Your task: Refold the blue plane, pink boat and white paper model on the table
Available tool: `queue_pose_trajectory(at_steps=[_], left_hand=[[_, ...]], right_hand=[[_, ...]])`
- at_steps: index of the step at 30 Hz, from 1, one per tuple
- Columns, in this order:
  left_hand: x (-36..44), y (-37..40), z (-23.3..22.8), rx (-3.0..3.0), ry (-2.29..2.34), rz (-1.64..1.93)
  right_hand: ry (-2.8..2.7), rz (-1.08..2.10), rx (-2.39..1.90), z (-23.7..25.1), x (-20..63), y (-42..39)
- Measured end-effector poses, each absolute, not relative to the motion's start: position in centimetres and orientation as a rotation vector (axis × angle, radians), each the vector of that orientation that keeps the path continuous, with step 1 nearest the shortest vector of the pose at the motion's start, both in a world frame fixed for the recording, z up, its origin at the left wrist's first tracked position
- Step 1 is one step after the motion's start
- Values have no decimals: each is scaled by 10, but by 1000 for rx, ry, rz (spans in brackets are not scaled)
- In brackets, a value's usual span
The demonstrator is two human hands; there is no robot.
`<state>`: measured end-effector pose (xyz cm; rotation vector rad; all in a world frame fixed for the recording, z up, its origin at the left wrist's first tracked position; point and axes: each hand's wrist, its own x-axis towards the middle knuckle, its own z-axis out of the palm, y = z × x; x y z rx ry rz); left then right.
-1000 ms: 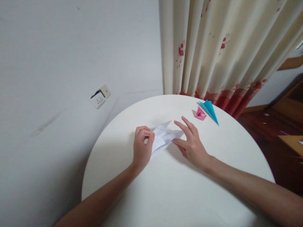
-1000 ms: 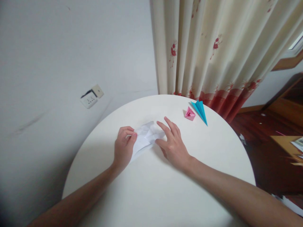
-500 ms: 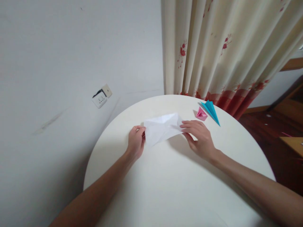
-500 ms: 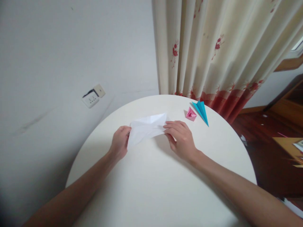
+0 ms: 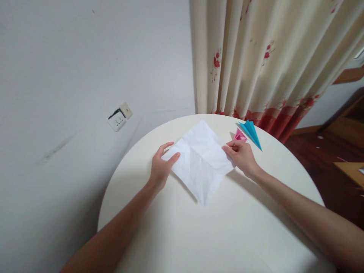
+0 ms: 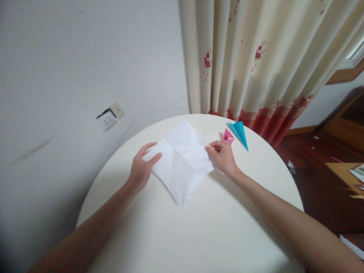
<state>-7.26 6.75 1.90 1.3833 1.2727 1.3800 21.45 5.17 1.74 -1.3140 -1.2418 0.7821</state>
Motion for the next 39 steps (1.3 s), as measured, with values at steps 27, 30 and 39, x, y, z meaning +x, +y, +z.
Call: queue_pose_trajectory(at_steps=[27,30,39], left_hand=[[-56,67,-20,2691,1721,194],[-76,86,-20,2613,1817,164],[-163,158,-14,2316,2102,82]], right_hand=[[-2499,171,-1524,-29,151,1],[-2515,243,-1492,-24,158,0],[-1866,41,-1723,8,228,45]])
